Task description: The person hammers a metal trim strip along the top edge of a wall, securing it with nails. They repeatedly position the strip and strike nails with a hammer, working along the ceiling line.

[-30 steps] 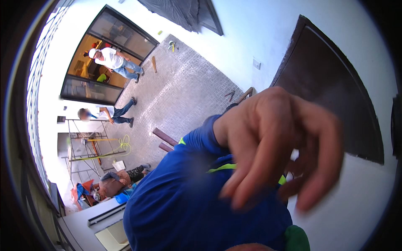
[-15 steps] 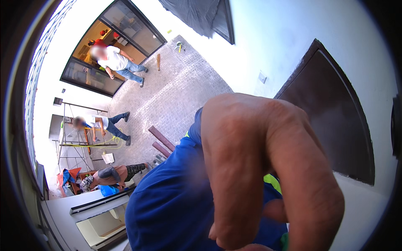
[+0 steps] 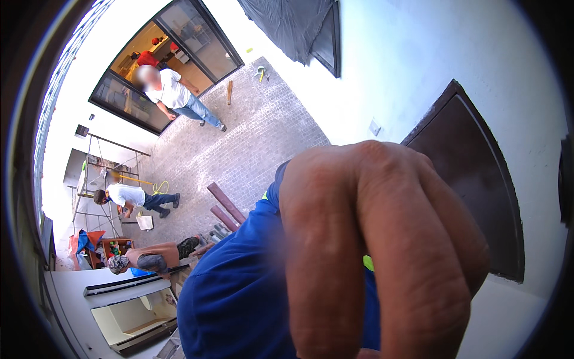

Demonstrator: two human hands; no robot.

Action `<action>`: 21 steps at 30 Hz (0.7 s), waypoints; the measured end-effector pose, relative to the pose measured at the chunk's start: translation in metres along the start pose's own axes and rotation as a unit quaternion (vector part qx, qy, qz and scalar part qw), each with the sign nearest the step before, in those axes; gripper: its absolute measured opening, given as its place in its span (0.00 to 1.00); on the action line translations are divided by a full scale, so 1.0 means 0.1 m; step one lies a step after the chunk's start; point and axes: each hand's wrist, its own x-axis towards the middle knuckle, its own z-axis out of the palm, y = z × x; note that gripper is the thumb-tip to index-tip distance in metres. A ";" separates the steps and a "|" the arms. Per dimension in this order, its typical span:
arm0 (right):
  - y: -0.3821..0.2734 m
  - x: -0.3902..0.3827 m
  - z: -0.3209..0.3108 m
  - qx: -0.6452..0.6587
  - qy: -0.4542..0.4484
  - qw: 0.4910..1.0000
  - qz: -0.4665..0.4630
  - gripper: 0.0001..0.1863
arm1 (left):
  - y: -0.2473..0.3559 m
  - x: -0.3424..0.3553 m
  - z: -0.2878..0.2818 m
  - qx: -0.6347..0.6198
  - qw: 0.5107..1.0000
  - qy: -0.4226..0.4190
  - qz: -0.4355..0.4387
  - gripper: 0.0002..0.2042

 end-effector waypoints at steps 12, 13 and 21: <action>0.07 -0.09 -0.13 -0.006 -0.001 1.000 -0.007 0.28 | 0.09 0.12 0.08 0.012 1.000 -0.024 0.016 0.05; 0.12 -0.08 -0.14 0.004 -0.001 1.000 -0.009 0.28 | 0.11 0.12 0.08 0.014 0.999 -0.027 0.019 0.05; 0.46 -0.06 -0.31 0.039 0.046 0.998 -0.022 0.29 | 0.45 0.34 0.09 0.023 0.994 -0.089 0.061 0.05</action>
